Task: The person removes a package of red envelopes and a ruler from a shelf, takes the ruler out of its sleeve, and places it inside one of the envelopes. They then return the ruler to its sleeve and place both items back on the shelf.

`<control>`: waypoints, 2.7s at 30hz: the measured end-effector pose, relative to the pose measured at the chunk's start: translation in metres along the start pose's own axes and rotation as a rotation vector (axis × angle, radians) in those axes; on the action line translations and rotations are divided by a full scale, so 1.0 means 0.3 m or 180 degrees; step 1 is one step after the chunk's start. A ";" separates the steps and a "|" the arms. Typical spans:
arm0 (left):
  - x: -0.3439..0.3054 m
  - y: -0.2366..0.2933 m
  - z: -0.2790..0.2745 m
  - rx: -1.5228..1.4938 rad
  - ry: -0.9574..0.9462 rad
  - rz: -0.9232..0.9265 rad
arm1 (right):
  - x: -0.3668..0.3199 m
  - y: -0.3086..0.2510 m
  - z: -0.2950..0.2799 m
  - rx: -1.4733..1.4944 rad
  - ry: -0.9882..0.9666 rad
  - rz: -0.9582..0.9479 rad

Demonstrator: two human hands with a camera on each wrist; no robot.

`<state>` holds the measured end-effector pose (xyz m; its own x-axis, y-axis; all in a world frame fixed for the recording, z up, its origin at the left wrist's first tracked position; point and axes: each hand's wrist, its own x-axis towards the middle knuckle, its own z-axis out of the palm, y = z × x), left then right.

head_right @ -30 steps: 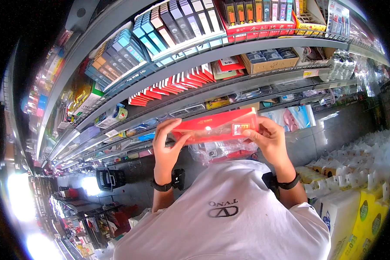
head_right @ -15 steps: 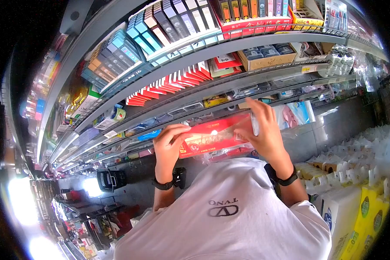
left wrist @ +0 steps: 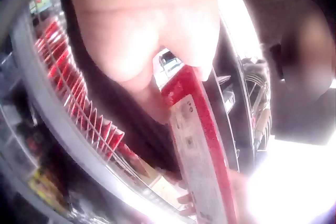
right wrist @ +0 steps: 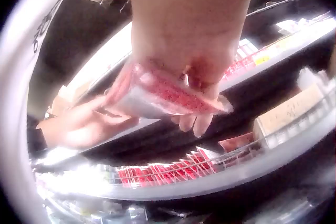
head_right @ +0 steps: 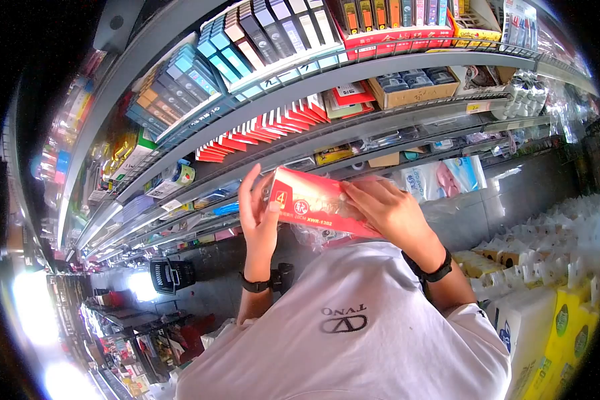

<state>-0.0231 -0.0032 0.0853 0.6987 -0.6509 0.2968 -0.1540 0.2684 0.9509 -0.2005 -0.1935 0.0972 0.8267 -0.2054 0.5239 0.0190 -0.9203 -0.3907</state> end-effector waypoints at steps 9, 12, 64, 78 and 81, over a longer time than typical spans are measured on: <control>-0.028 -0.041 0.137 -0.0263 -0.1463 -0.0923 | -0.014 0.004 0.052 0.0082 0.0214 0.0040; -0.003 -0.027 0.183 0.0270 -0.0881 -0.0643 | -0.012 0.003 0.045 0.0017 0.0137 0.0103; 0.022 -0.141 0.154 0.0633 -0.0653 -0.0851 | -0.011 -0.050 0.055 0.2596 -0.0088 0.1711; 0.029 -0.198 0.073 -0.0338 -0.0774 -0.1004 | -0.050 0.021 0.104 0.1781 0.0961 0.1751; 0.031 -0.180 0.091 -0.0311 -0.0670 -0.1177 | -0.051 0.035 0.088 0.0490 0.0870 0.1287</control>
<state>-0.0275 -0.0432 0.0391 0.5353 -0.8437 -0.0412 0.1538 0.0494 0.9869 -0.1981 -0.1913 0.0649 0.6082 -0.6333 0.4786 -0.1723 -0.6939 -0.6992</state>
